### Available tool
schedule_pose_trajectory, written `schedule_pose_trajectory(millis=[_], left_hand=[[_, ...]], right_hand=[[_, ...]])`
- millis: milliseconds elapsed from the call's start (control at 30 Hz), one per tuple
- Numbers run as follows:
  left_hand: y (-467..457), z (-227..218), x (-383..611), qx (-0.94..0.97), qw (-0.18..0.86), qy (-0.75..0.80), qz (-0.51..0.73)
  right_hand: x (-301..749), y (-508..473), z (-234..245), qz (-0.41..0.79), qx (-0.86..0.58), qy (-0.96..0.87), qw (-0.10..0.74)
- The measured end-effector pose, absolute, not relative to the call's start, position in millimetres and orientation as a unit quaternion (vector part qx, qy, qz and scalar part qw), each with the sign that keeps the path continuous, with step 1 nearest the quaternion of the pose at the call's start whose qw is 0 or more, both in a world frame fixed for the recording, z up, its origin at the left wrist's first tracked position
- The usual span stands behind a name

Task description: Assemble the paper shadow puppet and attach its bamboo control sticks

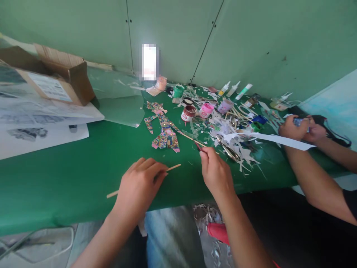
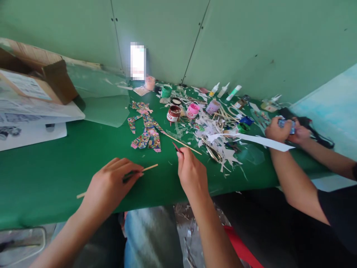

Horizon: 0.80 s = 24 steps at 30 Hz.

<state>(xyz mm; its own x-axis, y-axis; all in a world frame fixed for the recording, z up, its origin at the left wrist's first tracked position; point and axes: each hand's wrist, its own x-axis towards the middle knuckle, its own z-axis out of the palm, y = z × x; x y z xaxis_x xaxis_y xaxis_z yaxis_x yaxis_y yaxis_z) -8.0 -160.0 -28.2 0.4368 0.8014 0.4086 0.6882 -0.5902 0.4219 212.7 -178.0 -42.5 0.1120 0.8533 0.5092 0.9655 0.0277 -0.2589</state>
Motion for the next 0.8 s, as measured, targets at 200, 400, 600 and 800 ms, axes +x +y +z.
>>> schedule_pose_trajectory(millis=[200,400,600,800], left_hand=[[-172,-45,-7,0.834,0.072,0.48,0.264],[-171,-41,-2,0.824,0.06,0.499,0.261],[-171,-40,0,0.821,0.061,0.508,0.252],[-172,-40,0,0.822,0.066,0.507,0.252]], right_hand=[[175,-215,-35,-0.011,-0.647,-0.714,0.267],[159,-234,-40,-0.012,-0.637,-0.731,0.246],[157,-236,-42,-0.021,-0.643,-0.724,0.251],[157,-236,-43,-0.031,-0.635,-0.728,0.255]])
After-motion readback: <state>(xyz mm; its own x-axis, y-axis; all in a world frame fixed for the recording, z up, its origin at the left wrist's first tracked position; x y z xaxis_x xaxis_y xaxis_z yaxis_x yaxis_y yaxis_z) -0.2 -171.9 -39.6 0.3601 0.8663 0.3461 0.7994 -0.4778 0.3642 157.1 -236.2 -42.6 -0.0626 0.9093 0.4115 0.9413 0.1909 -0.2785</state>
